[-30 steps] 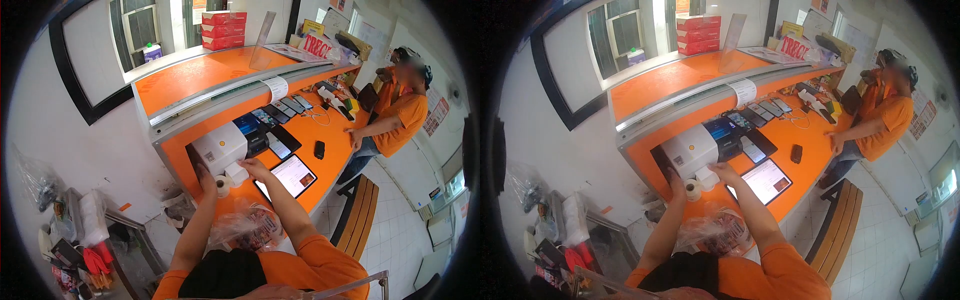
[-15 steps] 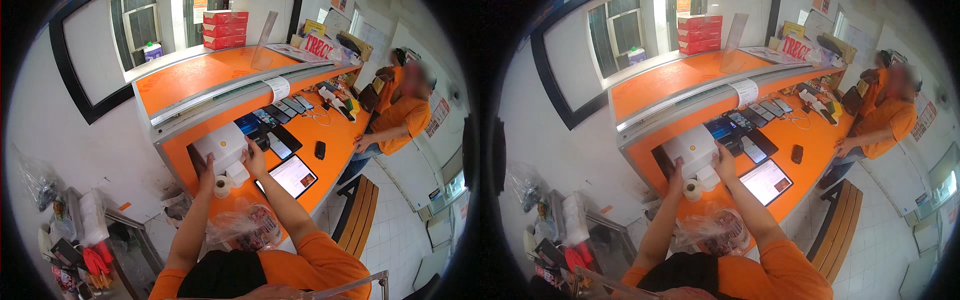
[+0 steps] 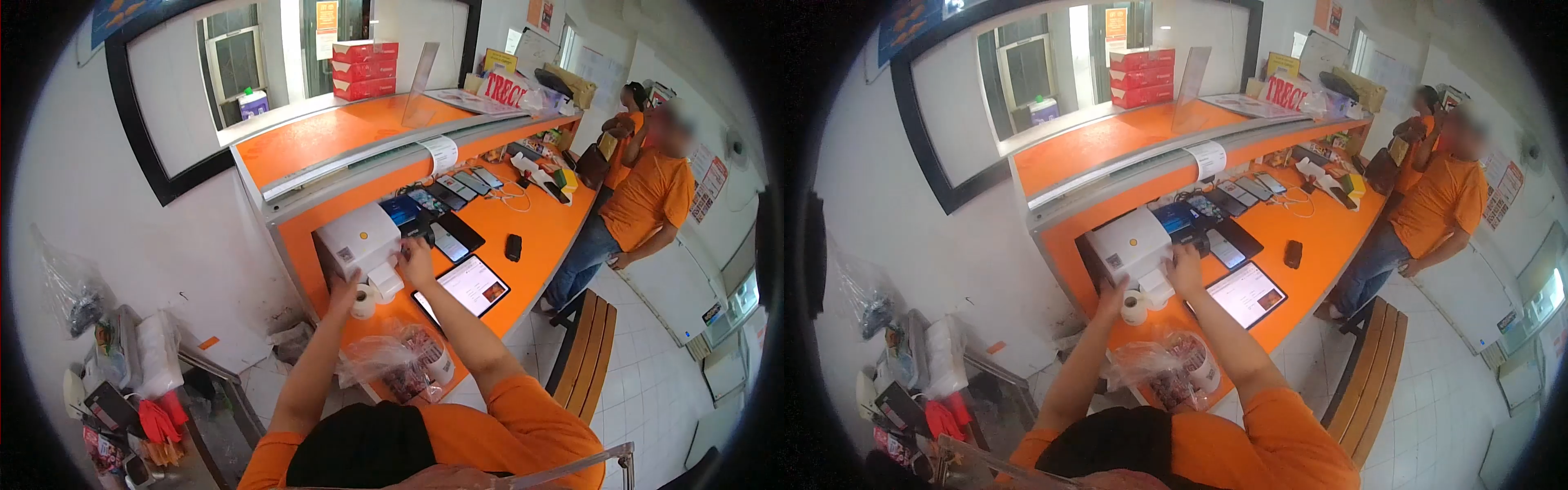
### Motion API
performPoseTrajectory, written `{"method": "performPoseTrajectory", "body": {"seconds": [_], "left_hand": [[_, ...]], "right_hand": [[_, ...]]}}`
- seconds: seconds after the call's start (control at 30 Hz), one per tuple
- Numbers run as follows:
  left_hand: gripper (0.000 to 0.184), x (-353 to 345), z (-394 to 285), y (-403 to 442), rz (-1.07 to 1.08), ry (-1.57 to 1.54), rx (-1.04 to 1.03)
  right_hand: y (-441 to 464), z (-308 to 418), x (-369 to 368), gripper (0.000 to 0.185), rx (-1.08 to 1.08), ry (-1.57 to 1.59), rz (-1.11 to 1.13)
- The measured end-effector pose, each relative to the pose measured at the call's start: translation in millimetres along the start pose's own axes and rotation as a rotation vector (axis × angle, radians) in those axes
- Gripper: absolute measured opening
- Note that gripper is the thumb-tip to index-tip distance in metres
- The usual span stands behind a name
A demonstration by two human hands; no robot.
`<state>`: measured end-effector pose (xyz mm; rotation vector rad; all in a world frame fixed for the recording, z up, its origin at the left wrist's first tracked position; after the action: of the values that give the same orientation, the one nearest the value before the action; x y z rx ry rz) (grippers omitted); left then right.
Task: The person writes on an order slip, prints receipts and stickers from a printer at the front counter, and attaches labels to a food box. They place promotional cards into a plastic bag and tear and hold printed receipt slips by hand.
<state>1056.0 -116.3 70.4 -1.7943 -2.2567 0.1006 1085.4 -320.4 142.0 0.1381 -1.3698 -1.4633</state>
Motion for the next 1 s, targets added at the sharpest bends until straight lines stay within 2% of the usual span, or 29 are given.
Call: {"method": "performPoseTrajectory", "body": {"seconds": [0.07, 0.13, 0.2, 0.3, 0.33, 0.43, 0.47, 0.5, 0.53, 0.63, 0.7, 0.8, 0.83, 1.0], "left_hand": [[0.069, -3, -1, -20, -0.212, 0.222, -0.187], [0.062, -5, -13, -51, -0.5, 0.499, -0.295], [0.051, -12, -32, -74, -0.327, 0.539, -0.303], [0.037, -25, -23, -68, -0.1, 0.544, -0.299], [0.034, -32, -16, -56, -0.027, 0.532, -0.305], [0.029, -41, 2, -27, -0.073, 0.47, -0.299], [0.03, -43, -2, -27, -0.018, 0.43, -0.231], [0.03, -50, 7, -14, 0.037, 0.519, -0.281], [0.024, -53, 7, -19, 0.196, 0.274, -0.006], [0.013, -55, 15, -16, 0.253, -0.098, 0.143], [0.011, -55, 18, -14, 0.225, -0.147, 0.137], [0.01, -52, 11, -24, 0.226, -0.222, 0.163], [0.01, -52, 11, -26, 0.234, -0.247, 0.18], [0.01, -53, 25, -16, 0.214, -0.265, 0.192]], "right_hand": [[-11, 8, -10, 0.025, 0.013, 0.164, 0.127], [-17, 27, -11, 0.021, 0.163, 0.164, 0.084], [-22, 39, -9, 0.023, 0.245, 0.061, 0.043], [-40, -9, -46, 0.026, -0.218, 0.277, 0.147], [-40, -12, -46, 0.026, -0.236, 0.297, 0.151], [-40, -19, -46, 0.024, -0.252, 0.355, 0.124], [-41, -20, -48, 0.024, -0.234, 0.391, 0.105], [-39, -19, -48, 0.021, -0.267, 0.398, 0.155], [-37, -15, -46, 0.019, -0.302, 0.407, 0.205], [-27, 6, -33, 0.014, -0.05, 0.196, 0.219], [-25, 17, -28, 0.012, 0.114, 0.09, 0.2], [-21, 36, -11, 0.014, 0.151, 0.044, 0.248], [-17, 44, -10, 0.014, 0.152, 0.002, 0.361], [-16, 47, -29, 0.013, 0.362, -0.03, 0.549]]}}
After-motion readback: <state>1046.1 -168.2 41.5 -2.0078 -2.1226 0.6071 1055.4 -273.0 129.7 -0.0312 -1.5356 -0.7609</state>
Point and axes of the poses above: each hand's wrist, its own y-axis towards the middle knuckle, its own x-axis out of the back of the hand, z = x × y, the point moved 7 cm from there along y, towards the middle knuckle, and after that the axes turned 13 degrees about x, right-handed, at the moved point
